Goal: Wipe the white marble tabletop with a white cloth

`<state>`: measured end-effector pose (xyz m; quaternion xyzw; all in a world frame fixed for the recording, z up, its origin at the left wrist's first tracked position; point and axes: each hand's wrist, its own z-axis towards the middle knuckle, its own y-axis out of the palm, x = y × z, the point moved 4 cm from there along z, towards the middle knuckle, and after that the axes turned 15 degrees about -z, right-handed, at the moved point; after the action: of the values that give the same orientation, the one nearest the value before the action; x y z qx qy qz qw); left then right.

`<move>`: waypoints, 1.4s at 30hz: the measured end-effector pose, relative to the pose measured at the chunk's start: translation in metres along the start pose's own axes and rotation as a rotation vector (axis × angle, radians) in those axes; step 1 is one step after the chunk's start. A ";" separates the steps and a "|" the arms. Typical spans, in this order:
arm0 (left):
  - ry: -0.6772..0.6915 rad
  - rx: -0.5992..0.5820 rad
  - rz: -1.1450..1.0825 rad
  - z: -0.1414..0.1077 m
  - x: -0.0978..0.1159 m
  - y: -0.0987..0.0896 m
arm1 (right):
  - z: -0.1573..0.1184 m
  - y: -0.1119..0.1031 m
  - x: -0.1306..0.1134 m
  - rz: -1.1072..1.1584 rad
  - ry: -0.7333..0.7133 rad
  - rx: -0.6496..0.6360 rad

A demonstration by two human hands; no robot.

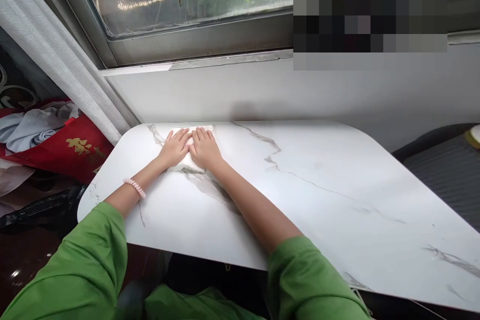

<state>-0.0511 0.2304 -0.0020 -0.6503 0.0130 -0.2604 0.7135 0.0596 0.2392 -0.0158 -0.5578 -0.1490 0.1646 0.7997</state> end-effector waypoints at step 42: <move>-0.055 0.105 -0.147 0.023 -0.112 -0.047 | 0.102 0.023 -0.070 0.064 -0.026 0.101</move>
<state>-0.1563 0.2946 0.0092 -0.6182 -0.0680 -0.2945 0.7256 -0.0484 0.3024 -0.0074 -0.5189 -0.1331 0.2047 0.8192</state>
